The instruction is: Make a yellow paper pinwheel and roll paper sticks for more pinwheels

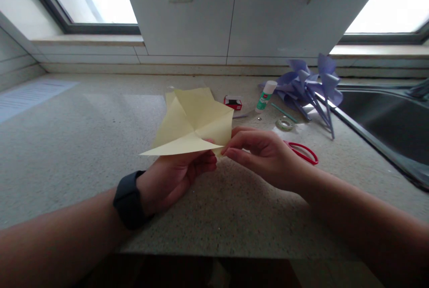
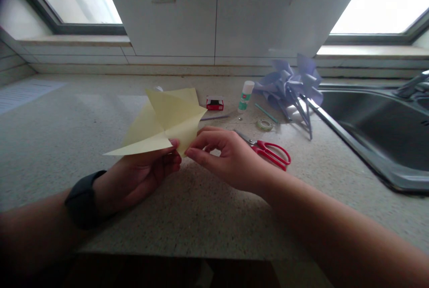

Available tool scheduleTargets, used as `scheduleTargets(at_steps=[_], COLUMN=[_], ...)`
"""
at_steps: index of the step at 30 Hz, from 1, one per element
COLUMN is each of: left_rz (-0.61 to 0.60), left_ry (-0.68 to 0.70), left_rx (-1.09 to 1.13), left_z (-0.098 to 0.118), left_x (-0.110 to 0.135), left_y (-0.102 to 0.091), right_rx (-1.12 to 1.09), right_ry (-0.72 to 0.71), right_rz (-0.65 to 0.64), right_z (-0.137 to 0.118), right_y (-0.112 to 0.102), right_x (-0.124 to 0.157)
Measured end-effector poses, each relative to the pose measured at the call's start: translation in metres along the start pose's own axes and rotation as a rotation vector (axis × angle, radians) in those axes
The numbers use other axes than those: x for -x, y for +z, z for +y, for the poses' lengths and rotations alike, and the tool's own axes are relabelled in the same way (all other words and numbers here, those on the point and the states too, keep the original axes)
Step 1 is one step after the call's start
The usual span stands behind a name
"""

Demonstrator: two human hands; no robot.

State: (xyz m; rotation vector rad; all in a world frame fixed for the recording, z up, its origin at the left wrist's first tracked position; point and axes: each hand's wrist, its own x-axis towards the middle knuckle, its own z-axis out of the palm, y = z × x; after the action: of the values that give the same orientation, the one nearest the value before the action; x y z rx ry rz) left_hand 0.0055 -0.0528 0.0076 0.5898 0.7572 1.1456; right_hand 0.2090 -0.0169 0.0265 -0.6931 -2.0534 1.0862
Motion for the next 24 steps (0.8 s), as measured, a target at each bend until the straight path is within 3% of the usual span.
scheduleTargets(at_steps=[6,11,24], left_rz=[0.057,0.056,0.037], left_ry=[0.032,0.054,0.095], left_rx=[-0.016,-0.021,-0.054], left_z=[-0.0017,-0.0021,-0.0023], left_x=[0.0001,0.0004,0.0024], left_y=[0.0017,0.0035,0.0037], right_rx=[-0.200,-0.230,0.115], right_ry=[0.119,0.130,-0.024], right_rz=[0.051,0.068,0.042], right_z=[0.0002,-0.0009,0.0034], right_y=[0.0043,0.0062,-0.0034], right_x=[-0.0004,-0.0015,0.0038])
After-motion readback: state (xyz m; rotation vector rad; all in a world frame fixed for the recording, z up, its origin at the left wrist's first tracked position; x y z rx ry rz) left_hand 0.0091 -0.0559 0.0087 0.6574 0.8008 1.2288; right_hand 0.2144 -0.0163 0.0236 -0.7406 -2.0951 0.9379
